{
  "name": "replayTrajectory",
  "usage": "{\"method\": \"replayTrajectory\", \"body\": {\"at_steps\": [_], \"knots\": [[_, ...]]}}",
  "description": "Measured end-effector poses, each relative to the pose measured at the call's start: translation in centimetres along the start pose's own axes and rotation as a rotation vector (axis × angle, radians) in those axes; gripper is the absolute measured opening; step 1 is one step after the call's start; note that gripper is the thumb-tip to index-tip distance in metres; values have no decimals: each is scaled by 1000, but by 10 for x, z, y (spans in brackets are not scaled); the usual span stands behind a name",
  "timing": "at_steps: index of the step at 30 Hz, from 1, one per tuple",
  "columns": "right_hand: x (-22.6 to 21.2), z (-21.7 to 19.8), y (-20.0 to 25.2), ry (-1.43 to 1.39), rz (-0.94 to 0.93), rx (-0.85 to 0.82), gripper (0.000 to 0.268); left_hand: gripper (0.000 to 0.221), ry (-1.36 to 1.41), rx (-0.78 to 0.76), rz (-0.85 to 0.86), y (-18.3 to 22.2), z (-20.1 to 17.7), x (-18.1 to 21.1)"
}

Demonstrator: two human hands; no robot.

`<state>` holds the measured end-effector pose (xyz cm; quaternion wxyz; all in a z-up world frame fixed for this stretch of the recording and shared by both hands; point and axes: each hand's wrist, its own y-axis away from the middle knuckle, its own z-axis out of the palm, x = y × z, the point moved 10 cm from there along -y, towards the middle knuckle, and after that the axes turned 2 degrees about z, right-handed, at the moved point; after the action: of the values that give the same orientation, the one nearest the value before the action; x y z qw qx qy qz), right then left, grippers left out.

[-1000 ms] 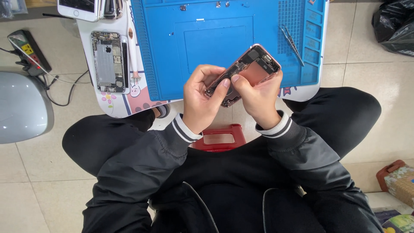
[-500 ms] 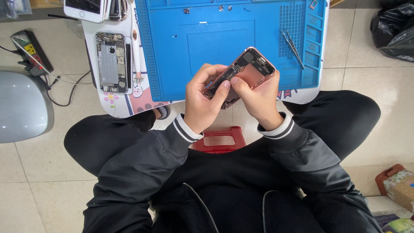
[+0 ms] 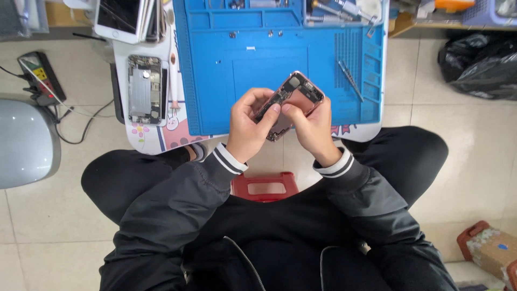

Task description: The person is repairing a smartphone on a blue work mat. They use a screwdriver to remove screws from the phone's back, then use tweezers to carefully lift and disconnect internal components. The person handles the phone's battery and circuit board, placing small parts on the mat.

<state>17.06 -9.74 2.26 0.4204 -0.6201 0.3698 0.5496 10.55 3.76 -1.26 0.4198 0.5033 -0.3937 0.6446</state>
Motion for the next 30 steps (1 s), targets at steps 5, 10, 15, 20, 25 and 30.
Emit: {"method": "replayTrajectory", "body": {"at_steps": [5, 10, 15, 20, 25, 30], "knots": [[-11, -6, 1, 58, -36, 3, 14, 21, -4, -33, 15, -6, 4, 8], [-37, -17, -1, 44, -105, 5, 37, 18, -64, -86, 73, -11, 7, 23], [-45, -22, 11, 200, -142, -65, 53, 18, -338, -152, 180, -5, 12, 37], [-42, -21, 30, 358, -107, -138, 36, 18, -433, -319, 253, 5, 30, 33], [-19, -33, 47, 428, -98, -95, 27, 21, -507, -395, 201, 19, 47, 21], [-14, -38, 67, 726, -180, -85, 23, 20, -622, -396, 143, 28, 56, 6]]}}
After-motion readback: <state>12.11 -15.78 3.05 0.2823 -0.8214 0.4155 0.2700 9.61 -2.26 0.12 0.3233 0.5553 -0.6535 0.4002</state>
